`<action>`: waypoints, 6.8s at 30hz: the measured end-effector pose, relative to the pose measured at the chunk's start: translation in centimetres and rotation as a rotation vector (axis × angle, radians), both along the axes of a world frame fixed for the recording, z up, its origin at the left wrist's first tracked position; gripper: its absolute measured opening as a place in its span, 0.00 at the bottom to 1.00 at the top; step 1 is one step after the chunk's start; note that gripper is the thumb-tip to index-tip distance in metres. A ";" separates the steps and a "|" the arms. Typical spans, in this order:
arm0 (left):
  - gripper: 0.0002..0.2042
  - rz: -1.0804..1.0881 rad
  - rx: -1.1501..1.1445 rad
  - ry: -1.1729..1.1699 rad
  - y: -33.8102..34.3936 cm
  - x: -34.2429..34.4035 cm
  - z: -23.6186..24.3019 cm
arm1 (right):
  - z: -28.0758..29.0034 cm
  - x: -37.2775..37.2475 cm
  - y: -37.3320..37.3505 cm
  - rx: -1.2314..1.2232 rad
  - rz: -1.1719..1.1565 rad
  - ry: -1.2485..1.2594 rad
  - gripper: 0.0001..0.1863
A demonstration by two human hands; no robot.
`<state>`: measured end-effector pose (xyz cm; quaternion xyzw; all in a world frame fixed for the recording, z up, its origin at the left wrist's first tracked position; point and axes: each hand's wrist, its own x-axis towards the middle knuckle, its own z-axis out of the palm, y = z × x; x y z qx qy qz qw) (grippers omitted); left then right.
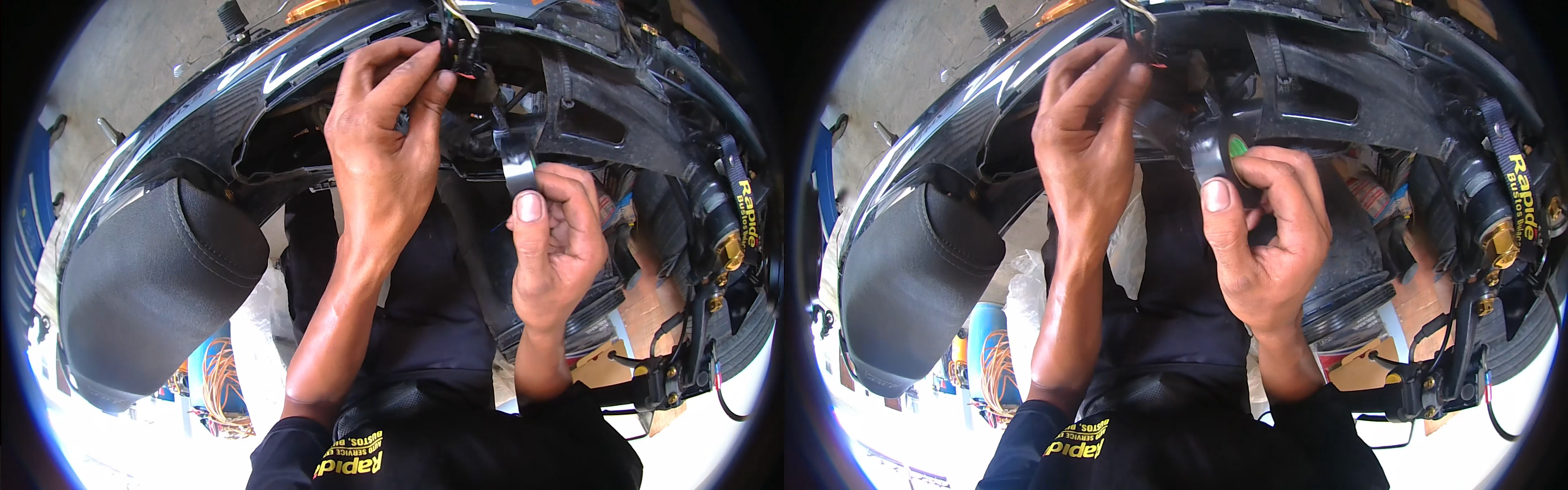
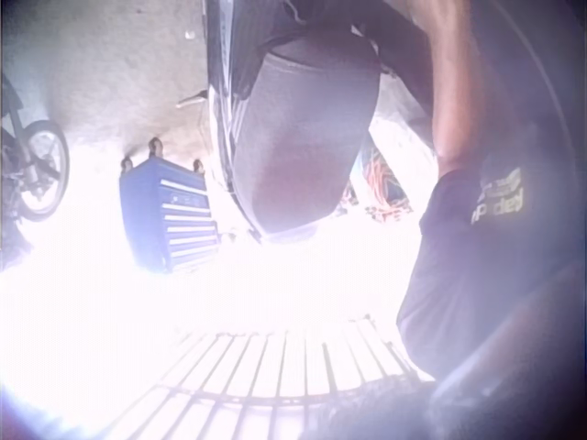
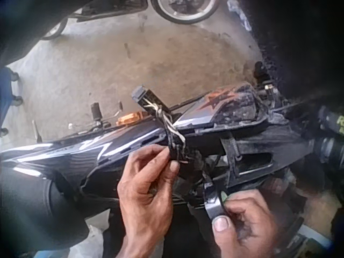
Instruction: The person removes the motorcycle seat, then strips and twists exposed wires under the seat area. They wrap the connections with electrical tape, reposition the seat, and continue taping additional wire bundles.
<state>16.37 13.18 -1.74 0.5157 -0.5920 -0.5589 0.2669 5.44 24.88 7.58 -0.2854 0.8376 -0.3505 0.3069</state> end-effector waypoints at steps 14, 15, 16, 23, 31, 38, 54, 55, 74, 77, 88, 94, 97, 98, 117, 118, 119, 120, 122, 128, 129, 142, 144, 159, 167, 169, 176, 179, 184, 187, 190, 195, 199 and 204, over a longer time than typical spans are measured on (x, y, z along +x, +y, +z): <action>0.18 -0.259 0.614 0.284 1.1 7.1 5.3 | 1.4 1.2 0.5 0.070 0.326 -0.061 0.18; 0.17 -0.237 0.652 0.312 1.2 7.2 5.1 | 1.7 0.9 0.1 0.059 0.361 -0.071 0.16; 0.16 -0.235 0.631 0.335 1.4 7.3 4.7 | 1.6 0.7 0.2 0.034 0.366 -0.060 0.15; 0.09 -0.287 0.407 0.244 1.9 7.6 4.8 | 1.6 0.4 0.1 0.026 0.372 0.011 0.12; 0.09 -0.257 0.415 0.226 1.8 8.5 5.0 | 1.3 1.5 -0.1 0.026 0.339 -0.022 0.12; 0.07 -0.366 0.184 0.095 1.0 8.5 5.3 | 1.3 1.5 -0.7 0.030 0.399 0.033 0.14; 0.04 -0.187 0.509 0.349 2.1 7.9 4.3 | 1.2 0.8 -3.0 0.112 0.004 -0.559 0.08; 0.05 -0.216 0.460 0.335 2.2 7.9 4.1 | 1.4 0.8 -3.3 0.129 0.023 -0.528 0.06; 0.27 0.212 0.340 0.017 -2.9 -3.6 3.2 | -1.2 -0.9 -7.9 -0.057 0.102 0.488 0.04; 0.23 0.193 0.282 0.053 -1.4 -2.9 2.2 | -1.6 -1.9 -7.9 -0.105 0.118 0.365 0.05; 0.17 0.225 0.520 0.560 -1.0 -1.3 1.2 | -0.5 -1.4 -9.4 -0.023 -0.106 0.017 0.10; 0.24 0.362 0.590 0.584 -1.5 -2.0 0.9 | 1.0 -2.0 -10.3 0.062 -0.129 0.096 0.13; 0.21 0.282 0.651 0.696 -1.3 -0.9 0.5 | 0.9 -2.1 -10.4 0.040 -0.119 0.099 0.14; 0.21 0.235 0.638 0.709 -1.2 -0.7 0.2 | 0.8 -2.0 -10.4 0.035 -0.121 0.096 0.14; 0.19 0.224 0.498 0.294 1.0 -1.4 3.2 | -0.5 -3.2 -11.0 0.086 0.114 0.429 0.21; 0.18 0.273 0.544 0.303 1.1 -1.8 3.5 | -0.5 -2.8 -11.2 0.097 0.102 0.401 0.21; 0.18 0.325 0.587 0.312 1.1 -2.2 3.7 | -0.4 -2.6 -11.4 0.107 0.092 0.372 0.21; 0.16 0.378 0.608 0.342 1.2 -2.5 3.7 | -0.3 -2.6 -11.5 0.121 0.108 0.381 0.22; 0.14 0.484 0.650 0.403 1.4 -3.0 3.7 | -0.3 -2.7 -11.8 0.149 0.139 0.399 0.22; 0.12 0.572 0.669 0.479 2.4 -3.2 3.7 | -0.6 -2.6 -12.9 0.163 0.253 0.529 0.22; 0.11 0.572 0.632 0.509 2.5 -3.2 3.5 | -0.5 -2.4 -13.0 0.198 0.255 0.525 0.22; 0.06 0.427 0.374 0.399 4.2 -2.1 1.8 | -0.4 -2.5 -12.3 0.218 0.201 0.252 0.24; 0.07 0.427 0.344 0.405 4.3 -2.1 1.7 | -0.2 -2.6 -12.4 0.239 0.201 0.216 0.24; 0.07 0.460 0.452 0.437 3.4 -2.3 2.2 | -0.5 -3.4 -12.3 0.139 0.189 0.206 0.25; 0.07 0.459 0.302 0.355 4.0 -3.2 2.3 | 2.3 -4.0 -11.9 0.161 0.357 0.037 0.21; 0.06 0.466 0.319 0.324 4.5 -3.5 2.5 | 3.0 -3.5 -12.2 0.175 0.394 -0.009 0.18; 0.12 0.592 0.385 0.210 5.0 -4.7 3.1 | 2.5 0.9 -12.7 0.136 0.453 0.208 0.14; 0.12 0.705 0.372 0.219 5.0 -5.8 4.0 | 0.9 2.6 -12.4 0.066 0.438 0.452 0.16; 0.12 0.869 0.417 0.324 4.6 -6.5 4.1 | -0.6 4.2 -12.6 -0.045 0.533 0.382 0.17; 0.12 0.932 0.442 0.395 4.5 -6.5 3.8 | 0.0 2.9 -12.6 -0.003 0.684 0.319 0.15; 0.13 0.970 0.460 0.459 4.1 -6.3 3.7 | -0.3 0.4 -12.7 -0.166 0.746 0.093 0.11; 0.11 0.935 0.492 0.660 3.8 -5.4 4.2 | -1.9 -3.5 -9.9 0.171 0.182 -0.187 0.12; 0.11 0.863 0.453 0.675 4.6 -4.4 3.4 | -4.6 -4.7 -8.8 0.158 0.384 -0.258 0.17; 0.15 0.757 0.508 0.809 4.5 -2.8 1.9 | -4.9 -5.8 -9.3 0.224 0.573 -0.474 0.21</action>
